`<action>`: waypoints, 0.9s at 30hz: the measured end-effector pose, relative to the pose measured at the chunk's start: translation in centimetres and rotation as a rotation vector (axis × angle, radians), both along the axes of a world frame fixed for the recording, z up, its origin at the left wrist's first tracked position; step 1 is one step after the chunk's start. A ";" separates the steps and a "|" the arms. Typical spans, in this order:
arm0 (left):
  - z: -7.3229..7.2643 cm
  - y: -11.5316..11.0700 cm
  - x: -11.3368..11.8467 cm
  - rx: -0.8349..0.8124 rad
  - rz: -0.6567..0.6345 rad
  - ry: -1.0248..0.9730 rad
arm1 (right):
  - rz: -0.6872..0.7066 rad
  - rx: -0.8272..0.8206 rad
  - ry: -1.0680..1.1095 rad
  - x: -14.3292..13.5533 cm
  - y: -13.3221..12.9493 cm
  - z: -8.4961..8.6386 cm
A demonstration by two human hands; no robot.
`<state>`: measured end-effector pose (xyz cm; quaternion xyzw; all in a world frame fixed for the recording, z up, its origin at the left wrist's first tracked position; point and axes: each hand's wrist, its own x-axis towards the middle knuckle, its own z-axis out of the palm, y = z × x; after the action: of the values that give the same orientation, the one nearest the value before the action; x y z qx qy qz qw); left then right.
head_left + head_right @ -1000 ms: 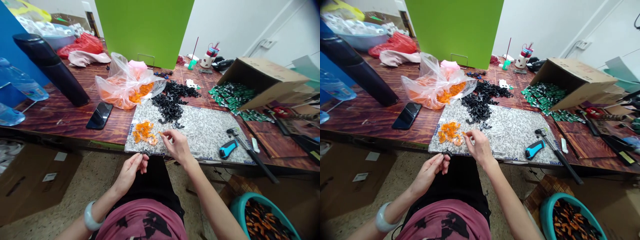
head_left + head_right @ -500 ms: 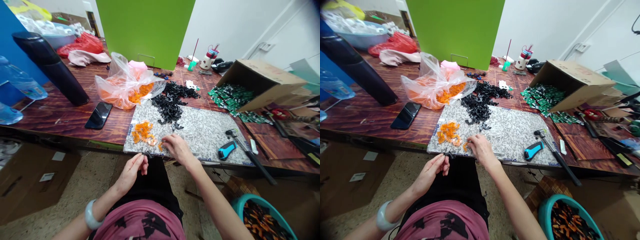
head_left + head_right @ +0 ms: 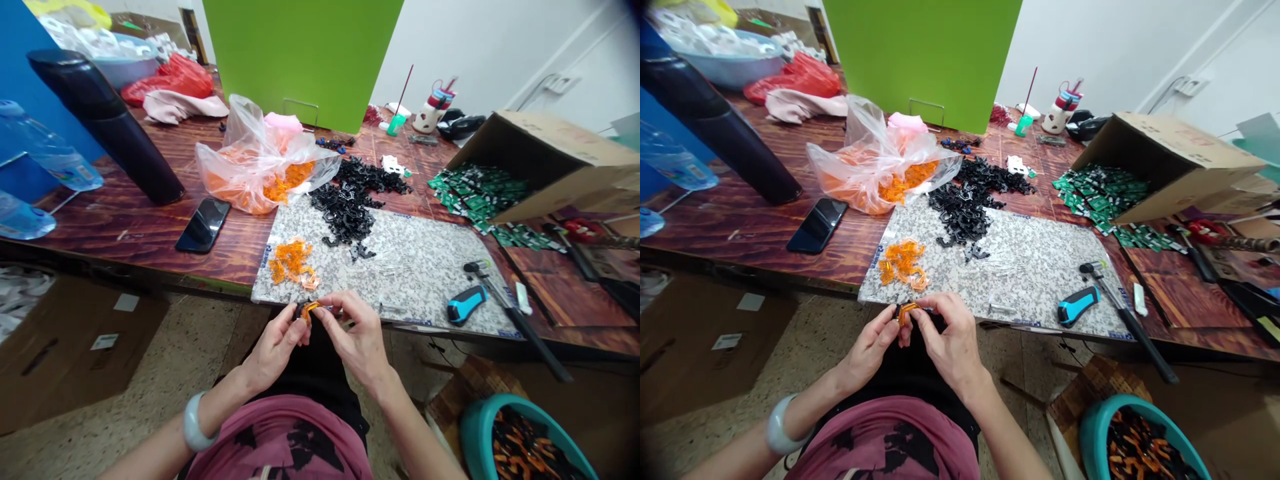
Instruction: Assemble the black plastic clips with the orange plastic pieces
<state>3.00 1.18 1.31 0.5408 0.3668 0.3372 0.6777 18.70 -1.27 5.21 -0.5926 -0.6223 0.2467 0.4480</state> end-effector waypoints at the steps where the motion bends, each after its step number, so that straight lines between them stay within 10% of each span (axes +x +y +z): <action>1: 0.0 0.0 0.0 0.017 -0.007 0.003 | -0.008 0.012 0.002 -0.3 -0.1 -0.2; 27: -0.3 -0.4 -0.4 0.182 -0.068 0.140 | -0.036 0.058 0.035 -1.0 -0.5 -1.1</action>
<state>2.63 0.80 1.03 0.6346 0.3626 0.3072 0.6094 17.67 -1.77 4.06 -0.5860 -0.6105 0.2307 0.4803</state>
